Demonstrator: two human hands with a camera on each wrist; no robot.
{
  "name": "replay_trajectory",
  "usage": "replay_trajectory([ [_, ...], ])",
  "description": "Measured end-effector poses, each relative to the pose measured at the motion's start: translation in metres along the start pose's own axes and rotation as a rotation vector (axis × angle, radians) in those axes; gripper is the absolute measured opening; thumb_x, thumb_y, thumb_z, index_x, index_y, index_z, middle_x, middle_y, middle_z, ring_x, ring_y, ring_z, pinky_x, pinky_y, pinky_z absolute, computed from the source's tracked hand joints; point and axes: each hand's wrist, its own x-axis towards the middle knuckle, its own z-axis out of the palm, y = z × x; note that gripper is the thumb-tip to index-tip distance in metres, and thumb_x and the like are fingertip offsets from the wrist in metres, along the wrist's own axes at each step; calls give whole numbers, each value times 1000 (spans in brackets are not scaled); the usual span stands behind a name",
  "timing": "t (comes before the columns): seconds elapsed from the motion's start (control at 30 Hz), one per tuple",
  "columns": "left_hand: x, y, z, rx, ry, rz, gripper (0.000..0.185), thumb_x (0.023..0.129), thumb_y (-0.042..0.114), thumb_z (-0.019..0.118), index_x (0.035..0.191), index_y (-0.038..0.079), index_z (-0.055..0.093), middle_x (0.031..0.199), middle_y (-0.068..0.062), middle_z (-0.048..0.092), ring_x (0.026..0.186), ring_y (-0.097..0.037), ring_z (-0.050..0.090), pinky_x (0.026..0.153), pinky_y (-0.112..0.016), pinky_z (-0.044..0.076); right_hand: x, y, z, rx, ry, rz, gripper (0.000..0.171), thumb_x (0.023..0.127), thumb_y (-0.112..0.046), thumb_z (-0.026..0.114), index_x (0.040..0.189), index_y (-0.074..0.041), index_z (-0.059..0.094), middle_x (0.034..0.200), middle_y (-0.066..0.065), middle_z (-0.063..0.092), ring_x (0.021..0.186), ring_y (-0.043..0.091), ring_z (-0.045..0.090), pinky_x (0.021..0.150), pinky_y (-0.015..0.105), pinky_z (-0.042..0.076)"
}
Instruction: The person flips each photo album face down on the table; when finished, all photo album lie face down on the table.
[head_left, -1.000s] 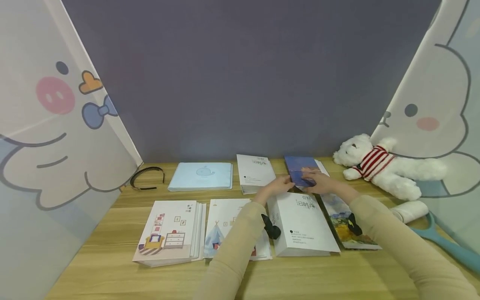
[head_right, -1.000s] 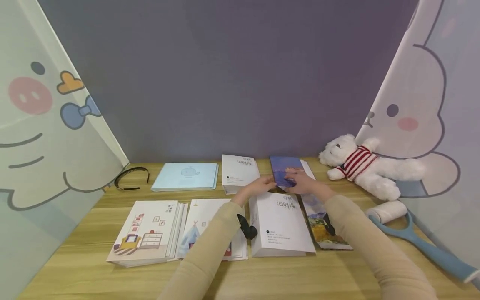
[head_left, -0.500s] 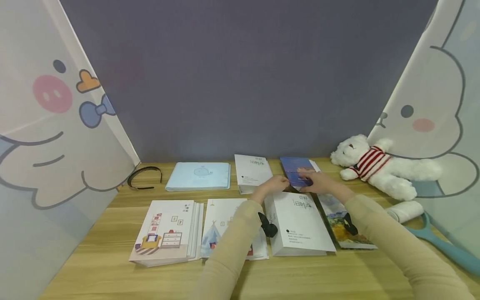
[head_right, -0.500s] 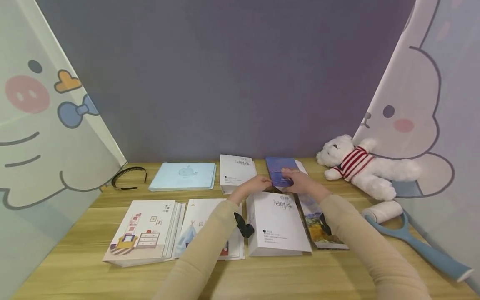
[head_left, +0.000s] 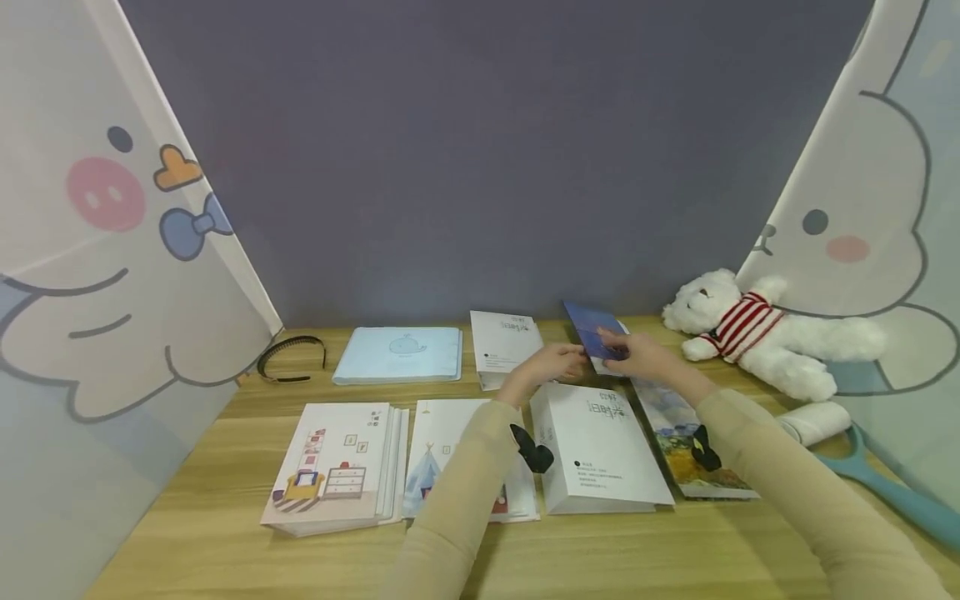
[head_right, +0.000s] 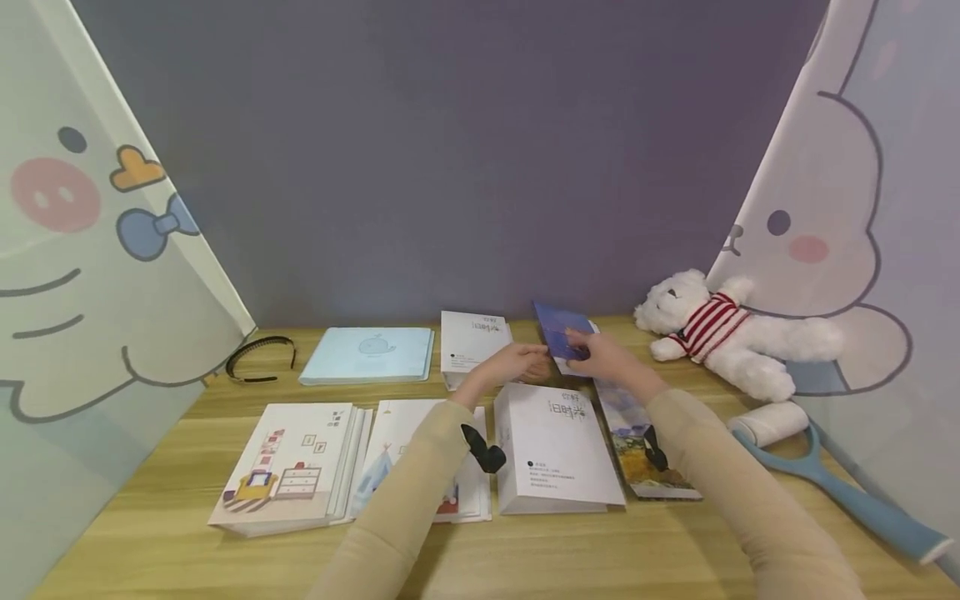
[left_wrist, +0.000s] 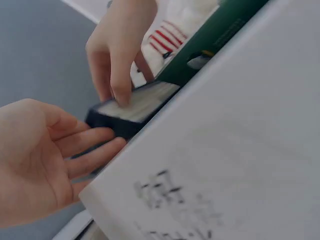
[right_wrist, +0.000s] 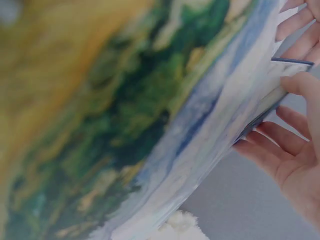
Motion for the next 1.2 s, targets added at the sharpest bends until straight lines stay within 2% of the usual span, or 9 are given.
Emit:
replay_trajectory([
  [0.03, 1, -2, -1, -22, -6, 12, 43, 102, 21, 37, 144, 9, 38, 135, -12, 54, 113, -27, 60, 91, -35, 52, 0, 0, -1, 13, 17, 2, 50, 89, -17, 64, 129, 9, 50, 138, 25, 45, 61, 24, 59, 65, 33, 52],
  [0.1, 1, -3, -3, -31, -18, 34, 44, 103, 21, 35, 146, 14, 34, 140, -12, 48, 114, -28, 59, 91, -36, 52, -1, 0, -3, 15, 46, 4, 51, 89, -18, 64, 130, 8, 50, 134, 25, 49, 49, 16, 48, 57, 27, 47],
  [0.17, 0, -3, -4, -45, -22, 40, 45, 103, 21, 35, 148, 19, 30, 143, -12, 45, 115, -29, 59, 92, -39, 51, -1, 0, -4, 0, 81, 2, 50, 89, -20, 64, 129, 7, 52, 129, 25, 53, 50, 14, 49, 55, 27, 46],
  [0.27, 0, -3, -4, -78, -24, 51, 47, 103, 23, 36, 149, 26, 27, 143, -13, 44, 118, -30, 57, 93, -42, 50, -2, 1, -5, -9, 120, 15, 50, 89, -23, 64, 129, 6, 53, 123, 25, 59, 70, 23, 66, 66, 34, 55],
  [0.4, 1, -4, -3, -159, -22, 57, 48, 102, 23, 38, 149, 25, 27, 142, -12, 47, 121, -33, 54, 98, -46, 47, -4, -1, -8, 29, 130, 39, 53, 90, -24, 63, 132, 4, 50, 119, 26, 61, 98, 37, 65, 80, 46, 55],
  [0.63, 2, -5, -2, -149, 18, 77, 49, 102, 21, 37, 147, 5, 28, 137, -11, 52, 116, -30, 57, 95, -42, 49, 0, -7, -11, 103, 146, 106, 56, 92, -30, 60, 136, 1, 45, 118, 26, 61, 104, 38, 61, 83, 48, 53],
  [0.77, 2, -5, -1, -133, 10, 81, 50, 101, 20, 39, 146, 2, 29, 133, -12, 56, 113, -27, 60, 92, -37, 52, 4, -10, -11, 133, 162, 127, 56, 93, -32, 59, 136, 1, 46, 118, 25, 62, 105, 39, 61, 85, 49, 52],
  [1.0, 0, -3, 1, -198, 81, 69, 48, 102, 27, 38, 147, 10, 31, 136, -14, 52, 115, -27, 59, 96, -40, 49, 8, -17, -13, 227, 175, 145, 58, 93, -27, 58, 141, 0, 39, 126, 25, 56, 108, 40, 59, 81, 46, 55],
  [1.2, -1, 0, 2, -184, 98, 108, 49, 103, 26, 38, 149, 22, 24, 147, -14, 39, 122, -31, 53, 99, -46, 46, 10, -20, -17, 256, 253, 28, 72, 90, -8, 60, 151, -14, 21, 138, 26, 42, 109, 43, 57, 75, 44, 57],
])
